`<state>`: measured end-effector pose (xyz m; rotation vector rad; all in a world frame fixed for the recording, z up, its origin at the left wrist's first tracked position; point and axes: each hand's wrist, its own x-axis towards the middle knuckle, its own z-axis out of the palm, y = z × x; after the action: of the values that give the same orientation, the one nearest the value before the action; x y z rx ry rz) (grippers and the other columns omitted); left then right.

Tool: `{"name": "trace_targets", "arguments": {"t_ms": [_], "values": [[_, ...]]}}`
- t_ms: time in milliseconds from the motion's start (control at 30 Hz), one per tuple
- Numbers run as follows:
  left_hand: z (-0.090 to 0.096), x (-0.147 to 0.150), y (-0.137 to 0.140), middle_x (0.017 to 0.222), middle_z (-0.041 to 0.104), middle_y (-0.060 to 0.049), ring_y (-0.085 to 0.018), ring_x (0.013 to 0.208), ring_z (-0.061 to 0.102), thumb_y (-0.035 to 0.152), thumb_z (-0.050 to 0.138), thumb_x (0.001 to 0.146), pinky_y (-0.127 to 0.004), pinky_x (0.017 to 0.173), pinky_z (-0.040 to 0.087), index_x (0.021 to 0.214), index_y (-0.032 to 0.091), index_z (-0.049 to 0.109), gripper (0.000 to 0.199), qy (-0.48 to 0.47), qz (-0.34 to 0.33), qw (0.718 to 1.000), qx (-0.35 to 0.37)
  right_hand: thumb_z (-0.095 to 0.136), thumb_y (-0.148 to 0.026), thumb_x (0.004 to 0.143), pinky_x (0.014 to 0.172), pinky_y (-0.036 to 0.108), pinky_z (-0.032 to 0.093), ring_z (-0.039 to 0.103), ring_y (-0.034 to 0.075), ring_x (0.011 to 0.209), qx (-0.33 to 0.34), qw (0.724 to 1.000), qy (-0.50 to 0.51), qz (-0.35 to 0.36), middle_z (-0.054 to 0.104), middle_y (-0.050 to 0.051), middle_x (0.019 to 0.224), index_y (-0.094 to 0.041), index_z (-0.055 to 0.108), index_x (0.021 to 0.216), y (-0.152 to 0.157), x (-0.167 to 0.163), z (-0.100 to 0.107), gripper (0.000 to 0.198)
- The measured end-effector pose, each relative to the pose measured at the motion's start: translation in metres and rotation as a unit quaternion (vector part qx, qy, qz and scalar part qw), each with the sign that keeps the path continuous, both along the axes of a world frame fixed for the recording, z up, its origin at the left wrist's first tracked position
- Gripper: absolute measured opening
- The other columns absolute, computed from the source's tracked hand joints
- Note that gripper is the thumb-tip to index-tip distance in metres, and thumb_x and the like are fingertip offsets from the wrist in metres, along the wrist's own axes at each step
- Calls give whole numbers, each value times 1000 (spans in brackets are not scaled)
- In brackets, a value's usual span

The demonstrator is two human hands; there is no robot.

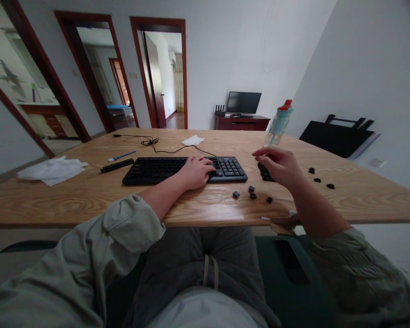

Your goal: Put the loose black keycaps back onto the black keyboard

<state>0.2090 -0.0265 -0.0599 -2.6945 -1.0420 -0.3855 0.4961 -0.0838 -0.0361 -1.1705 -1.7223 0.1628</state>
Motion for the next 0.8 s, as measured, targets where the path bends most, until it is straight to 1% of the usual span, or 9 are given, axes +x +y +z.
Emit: {"name": "trace_targets", "arguments": {"t_ms": [100,200,267,400,467,600,667,733,800], "values": [[1,2,-2,146,57,-4,-31,134,45,22,48,92,-52,106,37,130,32,68,43,11,9,1000,-5,62,-40,87,56,30,44,60,19,68,-59,996,-65,23,72,7,84,-21,76,97,-26,17,2,25],[2,3,-5,145,58,-4,-32,135,44,21,48,92,-53,106,38,123,30,72,40,22,12,1000,-5,61,-44,88,56,31,46,60,18,66,-122,979,-160,22,72,7,86,-23,76,101,-50,33,-1,29],[5,4,-8,143,60,-5,-32,133,47,20,49,91,-53,106,38,122,27,73,39,2,-2,1000,7,61,-43,87,55,31,47,60,18,64,-143,967,-211,29,72,7,86,-24,77,101,-61,38,-5,28],[12,5,-21,130,68,-5,-26,122,56,18,52,89,-45,107,41,118,22,74,36,-89,-64,994,30,63,-39,87,57,30,48,61,18,67,-160,948,-271,43,71,7,87,-25,77,103,-70,29,-18,26],[13,8,-29,121,71,-6,-23,114,60,17,52,89,-39,105,44,114,20,74,34,-112,-100,988,23,64,-40,87,57,30,47,62,18,69,-162,943,-287,51,72,7,90,-27,77,105,-69,19,-21,26],[9,20,-46,115,73,-8,-22,103,65,23,52,93,-37,96,50,117,20,73,32,-43,-159,986,-19,66,-40,84,56,30,46,60,18,66,-132,949,-283,47,72,7,88,-28,78,104,-63,16,-14,26],[10,22,-58,116,73,-9,-24,103,66,26,51,94,-39,96,50,119,21,72,33,-24,-179,983,-35,64,-42,84,55,31,45,59,18,63,-114,962,-248,5,72,7,82,-27,78,103,-62,36,-3,28],[16,20,-76,120,72,-10,-23,107,65,26,48,96,-39,99,49,120,22,72,34,-67,-215,972,-69,63,-44,84,54,33,43,57,19,59,-121,970,-191,-86,71,8,76,-25,78,102,-63,72,6,30],[24,15,-103,124,71,-9,-21,111,65,29,44,97,-36,99,49,126,25,69,38,-154,-275,938,-142,67,-39,81,58,36,45,61,22,62,-172,954,-138,-203,72,10,76,-23,78,101,-64,120,11,28]]}}
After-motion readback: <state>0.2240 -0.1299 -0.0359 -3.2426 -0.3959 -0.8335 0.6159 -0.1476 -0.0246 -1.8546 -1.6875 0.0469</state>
